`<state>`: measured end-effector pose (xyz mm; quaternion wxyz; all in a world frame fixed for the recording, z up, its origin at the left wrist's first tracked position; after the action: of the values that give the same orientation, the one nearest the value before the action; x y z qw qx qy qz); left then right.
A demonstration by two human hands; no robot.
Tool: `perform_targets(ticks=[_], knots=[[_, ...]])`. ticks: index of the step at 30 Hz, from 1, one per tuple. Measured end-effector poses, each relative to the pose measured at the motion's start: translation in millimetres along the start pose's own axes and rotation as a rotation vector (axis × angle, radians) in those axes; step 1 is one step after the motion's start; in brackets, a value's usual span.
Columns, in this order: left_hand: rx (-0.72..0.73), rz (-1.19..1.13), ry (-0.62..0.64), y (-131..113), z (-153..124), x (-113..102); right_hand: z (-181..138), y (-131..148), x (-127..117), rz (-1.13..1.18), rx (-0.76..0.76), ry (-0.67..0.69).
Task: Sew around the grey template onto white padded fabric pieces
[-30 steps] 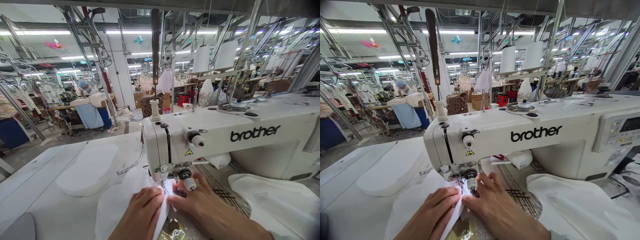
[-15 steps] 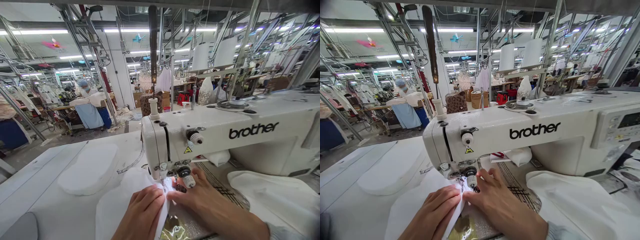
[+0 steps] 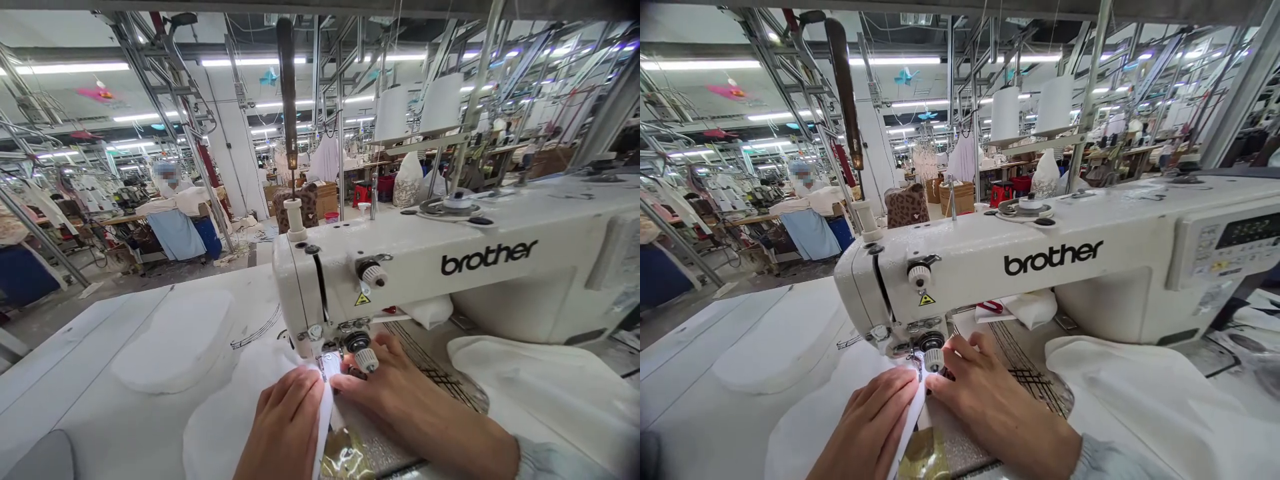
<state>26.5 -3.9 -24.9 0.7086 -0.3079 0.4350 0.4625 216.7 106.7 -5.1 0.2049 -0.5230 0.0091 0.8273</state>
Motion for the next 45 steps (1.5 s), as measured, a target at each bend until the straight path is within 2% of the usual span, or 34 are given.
perform_targets(ticks=[3, 6, 10, 13, 16, 21, 26, 30, 34, 40, 45], knots=[[-0.064, -0.009, -0.01, -1.9, 0.0, 3.4, -1.2, 2.1, -5.3, 0.013, -0.003, -0.019], [-0.083, -0.063, 0.02, -0.4, 3.5, -7.4, -1.5, 9.8, -16.0, 0.087, -0.013, -0.025], [0.004, -0.137, 0.144, 6.3, 7.1, -31.1, -1.6, 24.9, -25.6, 0.153, -0.024, -0.017], [0.081, -0.099, 0.081, 6.8, 4.6, -36.8, -1.6, 32.6, -27.1, 0.171, -0.063, -0.001], [0.099, -0.03, -0.031, 1.8, 0.5, -31.3, -1.8, 34.0, -28.8, 0.204, -0.091, 0.035], [0.066, 0.077, -0.104, -4.6, -4.6, -17.7, -3.1, 30.0, -33.2, 0.281, -0.056, 0.094], [-0.058, 0.132, -0.107, -6.3, -9.1, -2.1, -3.2, 28.3, -32.2, 0.269, -0.004, 0.106], [-0.145, 0.071, -0.139, -10.3, -11.4, 4.7, -2.2, 27.7, -35.7, 0.249, -0.071, 0.102], [-0.139, 0.065, -0.149, -11.2, -10.5, 5.5, -1.9, 27.6, -37.6, 0.257, -0.11, 0.121], [-0.241, 0.05, -0.108, -6.0, 2.8, 6.1, -3.4, 21.4, -20.7, 0.299, 0.001, 0.148], [-0.301, 0.051, -0.063, -4.6, 9.1, 4.2, -4.9, 18.9, -13.3, 0.337, 0.027, 0.197]])
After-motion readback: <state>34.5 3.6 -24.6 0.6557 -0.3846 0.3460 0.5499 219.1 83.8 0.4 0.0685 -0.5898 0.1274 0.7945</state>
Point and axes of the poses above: each hand's wrist, its own z-axis towards the middle knuckle, its own x-axis out of the palm, y = z × x, the point moved 1 cm from there along z, towards the middle knuckle, and after that the axes turned 9 degrees about -z, right-handed, at the moved point
